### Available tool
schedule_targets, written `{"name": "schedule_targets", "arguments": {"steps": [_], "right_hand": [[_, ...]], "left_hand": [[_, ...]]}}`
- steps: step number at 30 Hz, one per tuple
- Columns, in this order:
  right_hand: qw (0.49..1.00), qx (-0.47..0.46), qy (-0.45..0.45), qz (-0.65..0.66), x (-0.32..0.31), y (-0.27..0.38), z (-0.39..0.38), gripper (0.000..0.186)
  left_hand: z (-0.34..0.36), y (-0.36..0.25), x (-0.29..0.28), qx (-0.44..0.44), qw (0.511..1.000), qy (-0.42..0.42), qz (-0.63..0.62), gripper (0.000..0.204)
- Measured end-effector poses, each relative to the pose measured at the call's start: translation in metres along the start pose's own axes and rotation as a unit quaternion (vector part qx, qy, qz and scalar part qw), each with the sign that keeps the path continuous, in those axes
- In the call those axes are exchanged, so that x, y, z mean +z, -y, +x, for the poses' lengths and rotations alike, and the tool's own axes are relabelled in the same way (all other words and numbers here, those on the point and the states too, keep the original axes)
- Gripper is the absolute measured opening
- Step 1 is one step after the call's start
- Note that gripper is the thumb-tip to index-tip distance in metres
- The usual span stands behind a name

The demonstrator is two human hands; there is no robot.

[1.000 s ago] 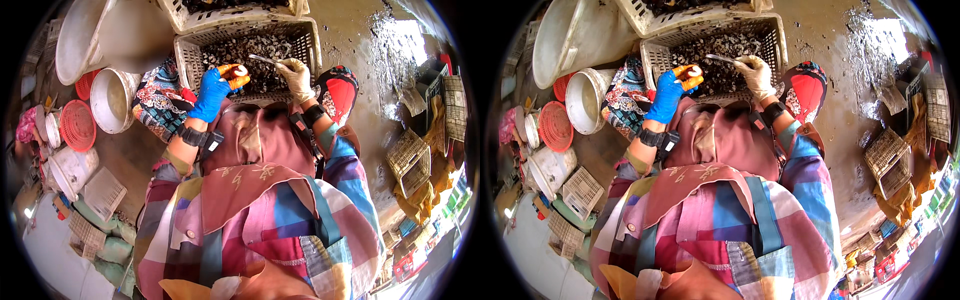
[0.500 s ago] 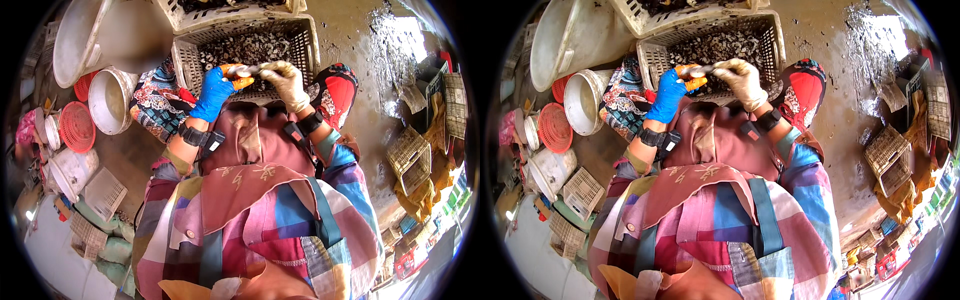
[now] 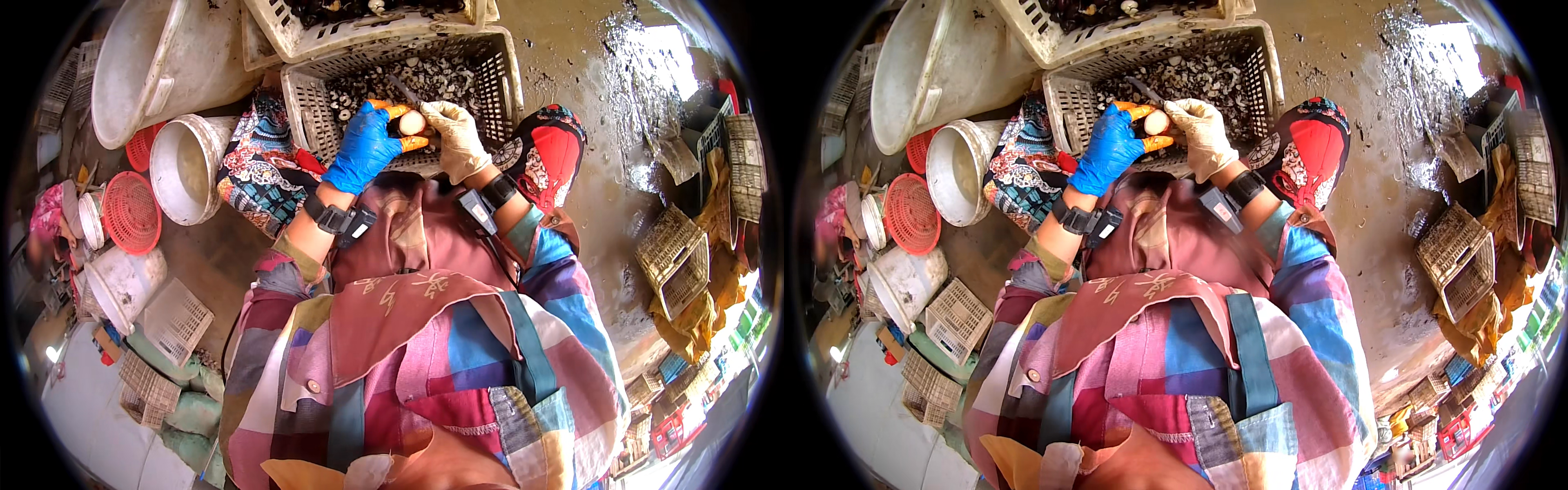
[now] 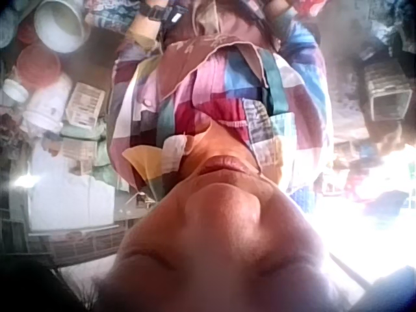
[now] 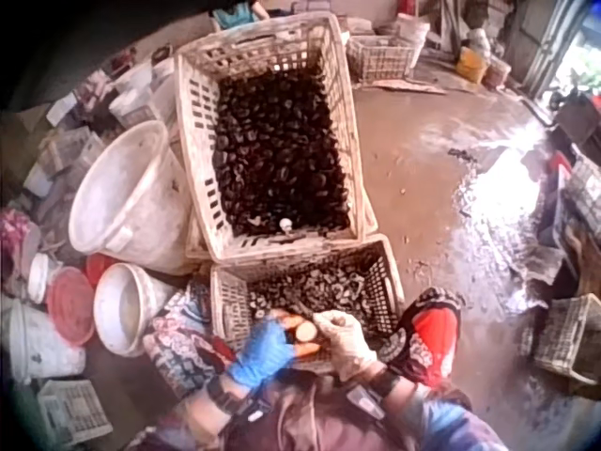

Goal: The person shucks shellfish using a small tool, prying open the shells and placing the extracted meat into a small container.

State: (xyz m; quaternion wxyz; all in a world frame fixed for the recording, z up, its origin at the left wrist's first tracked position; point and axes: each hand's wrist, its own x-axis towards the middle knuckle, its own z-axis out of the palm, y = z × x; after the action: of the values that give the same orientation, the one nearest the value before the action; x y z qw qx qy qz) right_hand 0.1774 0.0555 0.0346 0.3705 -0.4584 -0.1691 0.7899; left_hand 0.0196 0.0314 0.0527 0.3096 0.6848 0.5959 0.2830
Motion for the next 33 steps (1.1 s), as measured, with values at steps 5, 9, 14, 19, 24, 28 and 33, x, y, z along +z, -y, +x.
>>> {"name": "schedule_targets", "arguments": {"steps": [5, 9, 14, 19, 24, 28, 33], "right_hand": [[0.985, -0.122, 0.024, -0.115, 0.009, 0.000, 0.005, 0.010], [0.976, -0.147, 0.010, -0.162, -0.009, 0.007, 0.004, 0.011], [0.970, -0.152, -0.025, -0.187, -0.035, 0.002, -0.008, 0.012], [0.942, -0.175, -0.021, -0.287, -0.034, 0.000, -0.013, 0.013], [0.925, -0.184, -0.019, -0.332, -0.034, 0.009, -0.015, 0.013], [0.864, -0.228, 0.014, -0.449, -0.049, 0.015, -0.006, 0.016], [0.822, -0.262, 0.107, -0.494, -0.045, 0.032, -0.005, 0.017]], "left_hand": [[0.005, -0.016, -0.017, -0.165, 0.976, 0.140, -0.014, 0.045], [-0.010, 0.009, 0.003, -0.166, 0.928, 0.006, -0.334, 0.034], [-0.018, 0.004, -0.010, -0.277, 0.829, -0.012, -0.485, 0.034], [-0.018, 0.006, -0.009, -0.235, 0.869, -0.054, -0.431, 0.038], [-0.016, 0.009, -0.003, -0.176, 0.905, -0.085, -0.377, 0.039], [-0.023, 0.018, -0.003, -0.155, 0.965, -0.027, -0.212, 0.041], [-0.020, 0.022, -0.017, -0.138, 0.940, 0.161, -0.266, 0.040]]}}
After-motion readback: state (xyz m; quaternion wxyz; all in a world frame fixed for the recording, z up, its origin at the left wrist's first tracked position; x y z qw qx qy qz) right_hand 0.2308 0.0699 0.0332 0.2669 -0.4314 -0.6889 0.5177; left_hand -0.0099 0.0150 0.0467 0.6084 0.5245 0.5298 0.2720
